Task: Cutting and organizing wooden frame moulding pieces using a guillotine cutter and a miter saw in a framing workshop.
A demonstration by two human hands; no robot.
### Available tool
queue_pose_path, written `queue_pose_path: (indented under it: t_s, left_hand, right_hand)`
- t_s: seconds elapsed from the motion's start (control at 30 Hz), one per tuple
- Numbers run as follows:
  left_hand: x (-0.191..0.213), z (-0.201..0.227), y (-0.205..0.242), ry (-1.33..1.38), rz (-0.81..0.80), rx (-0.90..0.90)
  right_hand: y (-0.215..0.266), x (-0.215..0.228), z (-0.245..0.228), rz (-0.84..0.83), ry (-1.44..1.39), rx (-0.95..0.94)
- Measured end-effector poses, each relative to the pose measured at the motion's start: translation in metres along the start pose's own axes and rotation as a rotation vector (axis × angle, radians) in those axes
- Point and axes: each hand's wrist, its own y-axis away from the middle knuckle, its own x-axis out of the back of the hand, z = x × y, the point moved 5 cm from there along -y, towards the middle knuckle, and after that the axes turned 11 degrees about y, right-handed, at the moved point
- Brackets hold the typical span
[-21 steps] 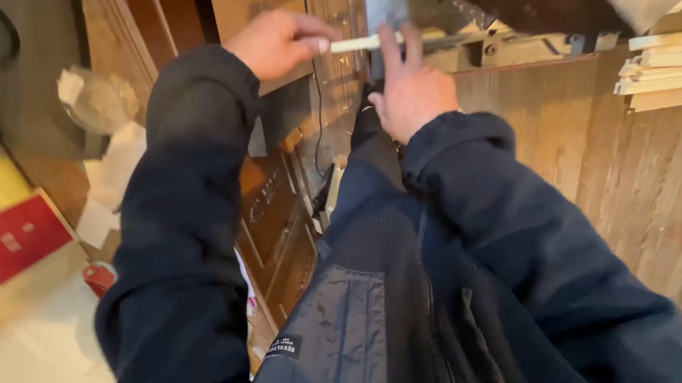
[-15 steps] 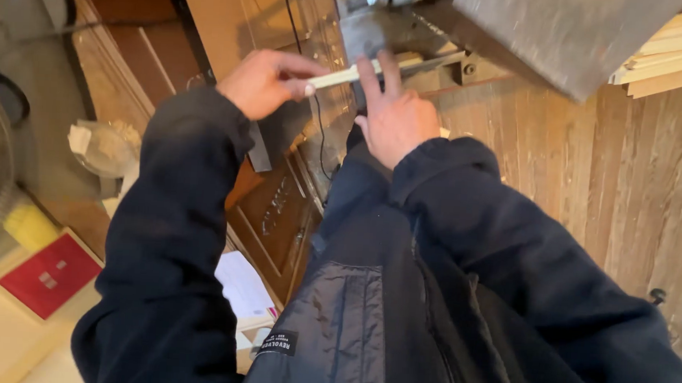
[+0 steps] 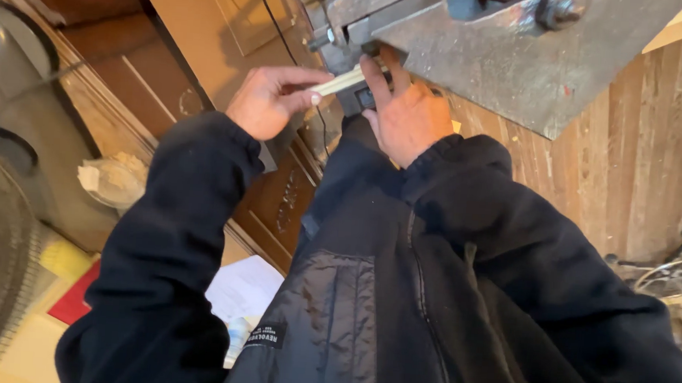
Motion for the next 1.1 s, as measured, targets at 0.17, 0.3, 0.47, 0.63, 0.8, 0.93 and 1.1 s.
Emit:
queue_pose_path:
  t_s: [0.17,0.3,0.47,0.63,0.8,0.93,1.1]
  left_hand:
    - [0.000,-0.016,-0.008,0.095,-0.044,0.070]
    - [0.002,-0.014,-0.007,0.170,-0.032,0.070]
    - [0.001,-0.009,-0.006,0.120,-0.016,0.084]
    - [0.002,-0.004,-0.005,0.116,-0.020,0.061]
    - [0.003,-0.007,-0.008,0.089,-0.005,0.025]
    - [0.004,-0.003,-0.004,0.076,0.013,0.021]
    - [0.003,-0.007,-0.007,0.038,0.009,0.040]
  right_hand:
    - [0.004,-0.017,0.000,0.146,0.090,-0.024]
    - [0.004,-0.012,-0.003,0.244,0.122,-0.005]
    - [0.002,-0.014,-0.005,0.131,0.068,-0.064]
    - [0.001,-0.012,-0.007,0.136,0.086,-0.084]
    - [-0.003,-0.013,-0.009,0.064,0.078,-0.105]
    - [-0.003,-0.017,-0.008,0.159,0.088,-0.108]
    - [-0.001,-0.018,-0.009,0.160,0.092,-0.112]
